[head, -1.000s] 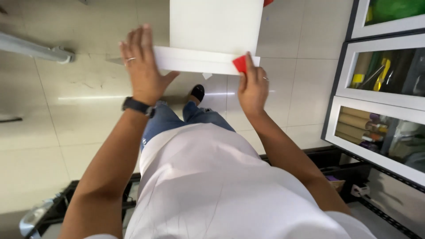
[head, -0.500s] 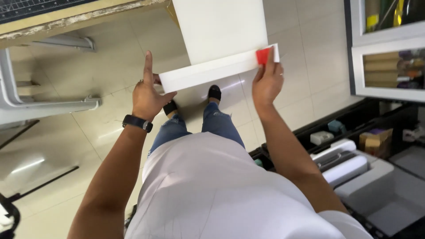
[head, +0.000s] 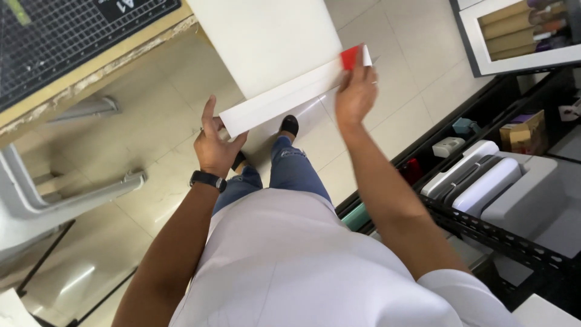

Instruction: Applying white adhesive strips to a board using a squeegee, a small roller, and a utility knife for trimming.

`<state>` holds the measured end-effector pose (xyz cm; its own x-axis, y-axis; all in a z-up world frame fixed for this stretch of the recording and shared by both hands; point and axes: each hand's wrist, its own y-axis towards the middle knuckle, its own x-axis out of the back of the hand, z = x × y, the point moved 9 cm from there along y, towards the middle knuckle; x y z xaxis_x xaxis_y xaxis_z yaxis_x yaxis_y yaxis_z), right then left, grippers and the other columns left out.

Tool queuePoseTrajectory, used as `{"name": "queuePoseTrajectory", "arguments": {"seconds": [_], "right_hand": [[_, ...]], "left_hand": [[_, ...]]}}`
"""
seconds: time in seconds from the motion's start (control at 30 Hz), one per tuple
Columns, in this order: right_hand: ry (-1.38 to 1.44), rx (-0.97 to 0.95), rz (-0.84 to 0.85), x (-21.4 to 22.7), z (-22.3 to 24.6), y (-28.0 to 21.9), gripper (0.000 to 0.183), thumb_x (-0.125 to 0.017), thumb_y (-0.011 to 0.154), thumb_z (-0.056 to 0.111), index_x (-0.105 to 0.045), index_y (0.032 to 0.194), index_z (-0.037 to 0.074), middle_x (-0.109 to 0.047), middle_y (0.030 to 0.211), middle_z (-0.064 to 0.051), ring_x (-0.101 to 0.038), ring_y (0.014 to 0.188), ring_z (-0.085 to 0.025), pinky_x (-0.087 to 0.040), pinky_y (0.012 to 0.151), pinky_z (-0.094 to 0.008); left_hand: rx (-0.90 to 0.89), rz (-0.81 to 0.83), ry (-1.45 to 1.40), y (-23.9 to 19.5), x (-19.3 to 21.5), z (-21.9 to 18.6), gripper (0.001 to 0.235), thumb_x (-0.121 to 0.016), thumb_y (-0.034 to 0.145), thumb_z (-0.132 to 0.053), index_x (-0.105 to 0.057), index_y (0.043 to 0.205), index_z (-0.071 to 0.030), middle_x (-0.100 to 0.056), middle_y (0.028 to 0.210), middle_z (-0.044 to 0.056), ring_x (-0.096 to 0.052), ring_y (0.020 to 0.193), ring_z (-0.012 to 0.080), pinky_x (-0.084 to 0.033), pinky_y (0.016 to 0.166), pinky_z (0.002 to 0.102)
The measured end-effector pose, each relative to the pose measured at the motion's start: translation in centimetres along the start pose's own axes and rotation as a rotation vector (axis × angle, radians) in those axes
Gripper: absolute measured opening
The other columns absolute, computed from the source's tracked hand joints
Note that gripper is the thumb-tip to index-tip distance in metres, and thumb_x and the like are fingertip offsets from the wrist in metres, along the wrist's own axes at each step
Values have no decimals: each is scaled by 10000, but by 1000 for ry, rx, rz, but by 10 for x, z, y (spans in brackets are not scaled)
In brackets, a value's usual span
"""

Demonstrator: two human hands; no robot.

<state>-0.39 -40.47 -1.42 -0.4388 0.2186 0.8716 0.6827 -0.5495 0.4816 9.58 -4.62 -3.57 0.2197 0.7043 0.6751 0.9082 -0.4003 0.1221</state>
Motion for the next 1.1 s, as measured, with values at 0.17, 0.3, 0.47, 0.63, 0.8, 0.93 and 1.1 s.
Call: {"name": "queuePoseTrajectory", "arguments": {"seconds": [0.17, 0.3, 0.47, 0.63, 0.8, 0.93, 1.1], "right_hand": [[224, 281, 131, 35, 160, -69, 374, -532, 971, 130, -596, 1339, 117, -617, 935, -132, -608, 832, -359, -484, 727, -487], [22, 347, 2, -6, 63, -45, 321, -542, 979, 35, -686, 1251, 124, -657, 1008, -108, -635, 907, -311, -466, 772, -435], [89, -31, 144, -25, 4, -44, 472, -653, 959, -14, -515, 1399, 88, -598, 999, -174, -631, 911, -390, -518, 747, -514], [247, 384, 43, 58, 156, -68, 464, -366, 1075, 232, -566, 1491, 277, -513, 900, 1, -530, 799, -202, -465, 734, -363], [-109, 6, 5, -3, -24, 7, 661, -714, 941, 150, -456, 1545, 223, -587, 1000, -58, -624, 859, -279, -523, 676, -443], [157, -43, 347, 18, 106, -43, 444, -598, 840, -176, -646, 1276, -107, -675, 1032, -320, -658, 981, -497, -504, 851, -566], [27, 420, 52, -44, 86, -82, 509, -777, 832, 195, -661, 1306, 48, -657, 1075, -202, -627, 1009, -427, -480, 786, -555]], "left_hand": [[-6, -1, 22, 1, -10, 0, 1054, -919, 827, -350, -252, 1623, -169, -752, 998, -30, -749, 928, 215, -620, 855, 405], [-25, -2, 26, 0, -17, 0, 1035, -900, 834, -364, -261, 1620, -153, -757, 968, -13, -756, 905, 223, -619, 834, 408], [-19, -17, -39, 4, -37, -14, 1091, -939, 768, -377, -286, 1614, -155, -747, 904, 14, -746, 794, 248, -593, 694, 418], [79, 2, 12, 17, -46, -17, 1076, -896, 753, -470, -292, 1607, -214, -788, 890, 13, -767, 843, 290, -623, 822, 489], [0, -82, -6, 19, -42, -24, 1071, -928, 766, -408, -310, 1597, -133, -775, 843, 40, -763, 796, 290, -619, 776, 471], [-7, -108, 10, 26, -45, -26, 1068, -921, 773, -413, -290, 1601, -177, -772, 848, 15, -759, 799, 281, -627, 787, 460], [96, -14, 9, 18, -48, -15, 1077, -899, 764, -423, -247, 1604, -257, -746, 875, -58, -759, 863, 240, -604, 870, 421]]}}
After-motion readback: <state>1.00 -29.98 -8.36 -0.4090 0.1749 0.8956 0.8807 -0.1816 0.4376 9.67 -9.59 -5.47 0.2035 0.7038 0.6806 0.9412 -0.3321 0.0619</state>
